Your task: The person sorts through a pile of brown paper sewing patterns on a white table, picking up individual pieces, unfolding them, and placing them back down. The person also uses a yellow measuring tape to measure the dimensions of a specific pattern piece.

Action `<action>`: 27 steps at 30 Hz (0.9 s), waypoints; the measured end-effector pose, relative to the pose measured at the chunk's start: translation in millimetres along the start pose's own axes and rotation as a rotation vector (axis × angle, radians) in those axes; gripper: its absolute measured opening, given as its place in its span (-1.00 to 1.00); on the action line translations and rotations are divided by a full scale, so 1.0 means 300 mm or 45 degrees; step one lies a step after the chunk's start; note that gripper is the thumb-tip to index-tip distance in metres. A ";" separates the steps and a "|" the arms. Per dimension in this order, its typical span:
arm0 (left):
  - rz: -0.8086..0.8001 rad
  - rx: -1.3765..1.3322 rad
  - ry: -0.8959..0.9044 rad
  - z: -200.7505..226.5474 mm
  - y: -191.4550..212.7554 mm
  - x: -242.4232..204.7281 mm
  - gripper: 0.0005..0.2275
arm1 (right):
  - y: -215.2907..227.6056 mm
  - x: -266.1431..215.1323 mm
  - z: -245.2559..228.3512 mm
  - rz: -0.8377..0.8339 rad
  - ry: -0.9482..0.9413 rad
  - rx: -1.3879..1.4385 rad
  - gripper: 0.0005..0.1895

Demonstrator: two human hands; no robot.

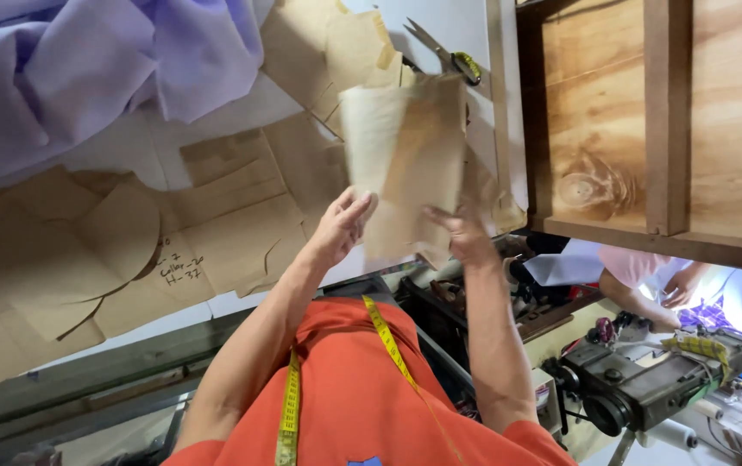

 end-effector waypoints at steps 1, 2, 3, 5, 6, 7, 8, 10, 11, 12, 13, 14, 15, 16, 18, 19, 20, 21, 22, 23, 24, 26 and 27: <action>0.000 0.004 0.001 0.012 -0.017 0.011 -0.71 | -0.017 -0.006 0.057 0.001 -0.001 0.004 -0.39; 0.024 -0.044 -0.041 0.033 -0.029 0.021 -0.89 | 0.009 -0.015 0.112 0.185 -0.024 -0.398 -0.32; 0.051 -0.091 -0.083 0.055 -0.034 0.028 -0.84 | 0.025 -0.031 0.157 0.364 -0.051 -0.799 -0.23; 0.040 0.192 -0.156 0.080 -0.010 0.016 -0.83 | 0.028 0.055 0.329 0.209 0.408 -0.637 -0.09; 0.026 0.471 -0.229 0.100 -0.005 0.010 -0.79 | 0.011 0.065 0.378 0.052 0.861 -0.459 0.07; 0.032 0.478 -0.223 0.141 -0.044 -0.032 -0.79 | -0.028 0.064 0.371 0.053 0.854 -0.452 0.07; 0.009 0.518 -0.198 0.177 -0.088 -0.074 -0.80 | -0.066 0.080 0.393 0.005 0.685 -0.355 -0.08; -0.015 0.559 -0.180 0.197 -0.105 -0.109 -0.80 | -0.055 0.136 0.462 -0.044 0.525 -0.257 -0.22; -0.007 0.508 -0.156 0.190 -0.066 -0.106 -0.78 | 0.046 0.196 0.577 0.229 0.147 -0.301 -0.11; 0.001 0.456 -0.134 0.184 -0.025 -0.103 -0.74 | 0.142 0.222 0.691 0.495 -0.236 -0.341 0.00; 0.007 0.455 -0.135 0.187 0.023 -0.105 -0.74 | 0.132 0.194 0.609 0.489 -0.236 -0.341 0.00; 0.076 0.388 -0.096 0.184 0.088 -0.107 -0.76 | 0.130 0.161 0.521 0.536 -0.214 -0.333 -0.21; 0.145 0.321 -0.060 0.184 0.151 -0.109 -0.76 | 0.128 0.133 0.429 0.582 -0.189 -0.325 -0.38; 0.151 0.320 -0.064 0.119 0.284 -0.043 -0.76 | 0.190 0.163 0.500 0.575 -0.188 -0.324 -0.38; 0.315 0.488 -0.447 0.055 0.568 0.052 -0.73 | 0.271 0.232 0.652 0.368 -0.124 0.081 -0.63; 0.320 0.484 -0.450 0.160 0.468 -0.039 -0.73 | 0.300 0.251 0.712 0.362 -0.123 0.078 -0.63; 0.606 0.868 -0.621 0.306 0.369 -0.152 -0.61 | 0.319 0.273 0.775 0.320 -0.135 0.151 -0.68; 0.894 1.253 -0.783 0.435 0.243 -0.285 -0.48 | 0.340 0.292 0.842 0.277 -0.149 0.221 -0.71; 0.901 1.249 -0.782 0.430 0.223 -0.280 -0.48 | 0.273 0.262 0.722 0.271 -0.150 0.218 -0.71; 0.758 1.147 -0.867 0.430 0.184 -0.272 -0.62 | 0.199 0.233 0.601 0.232 -0.166 0.158 -0.70; 0.614 1.043 -0.948 0.431 0.145 -0.267 -0.74 | 0.123 0.203 0.480 0.193 -0.181 0.098 -0.69; 0.561 1.076 -0.905 0.356 0.080 -0.241 -0.72 | 0.090 0.177 0.444 0.191 -0.199 0.160 -0.62; 0.493 1.113 -0.871 0.325 0.039 -0.216 -0.69 | 0.071 0.172 0.419 0.199 -0.206 0.231 -0.52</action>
Point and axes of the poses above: each hand's wrist, its own x-axis towards the middle knuckle, its own y-axis out of the back of the hand, z = x × y, the point moved 8 cm from there along x, towards the middle knuckle, and after that the axes turned 3 degrees about y, right-handed, at the moved point
